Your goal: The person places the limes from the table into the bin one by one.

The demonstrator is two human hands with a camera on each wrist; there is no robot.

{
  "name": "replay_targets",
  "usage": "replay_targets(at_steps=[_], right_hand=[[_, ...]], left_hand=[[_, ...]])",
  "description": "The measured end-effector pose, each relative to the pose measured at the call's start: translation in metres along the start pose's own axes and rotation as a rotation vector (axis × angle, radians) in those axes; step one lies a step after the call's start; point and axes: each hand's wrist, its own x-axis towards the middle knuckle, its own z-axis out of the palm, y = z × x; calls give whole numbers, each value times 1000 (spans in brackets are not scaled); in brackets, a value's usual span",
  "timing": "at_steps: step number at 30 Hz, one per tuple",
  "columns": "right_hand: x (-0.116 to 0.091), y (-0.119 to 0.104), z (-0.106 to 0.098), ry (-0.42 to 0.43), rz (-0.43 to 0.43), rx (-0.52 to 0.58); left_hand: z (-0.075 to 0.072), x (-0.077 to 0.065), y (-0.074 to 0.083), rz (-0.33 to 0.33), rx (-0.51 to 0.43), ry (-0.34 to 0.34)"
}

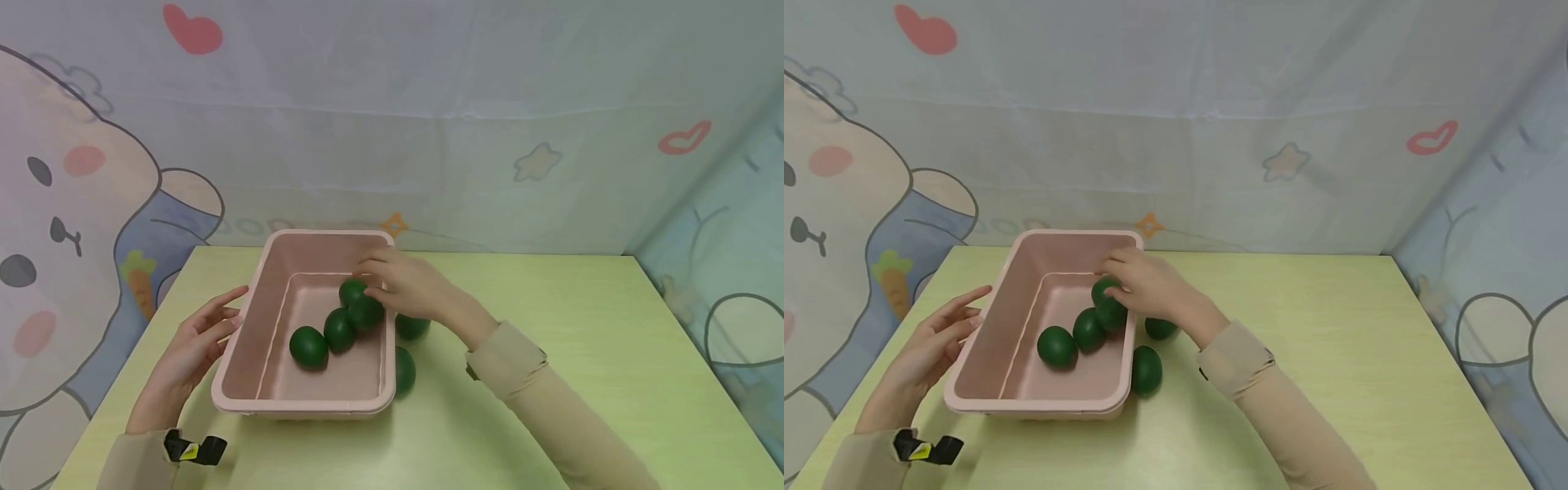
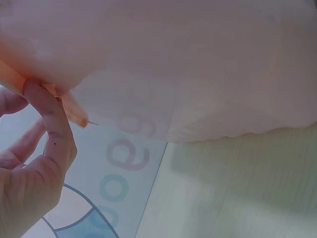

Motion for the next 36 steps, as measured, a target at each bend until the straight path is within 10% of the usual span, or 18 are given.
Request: replay_targets(at_steps=[18,36], right_hand=[[-53,-1,3,340,94,155],[-94,-5,39,401,186,314]], left_hand=[[1,-1,1,-13,11,2],[-1,0,-1,-9,4,2]])
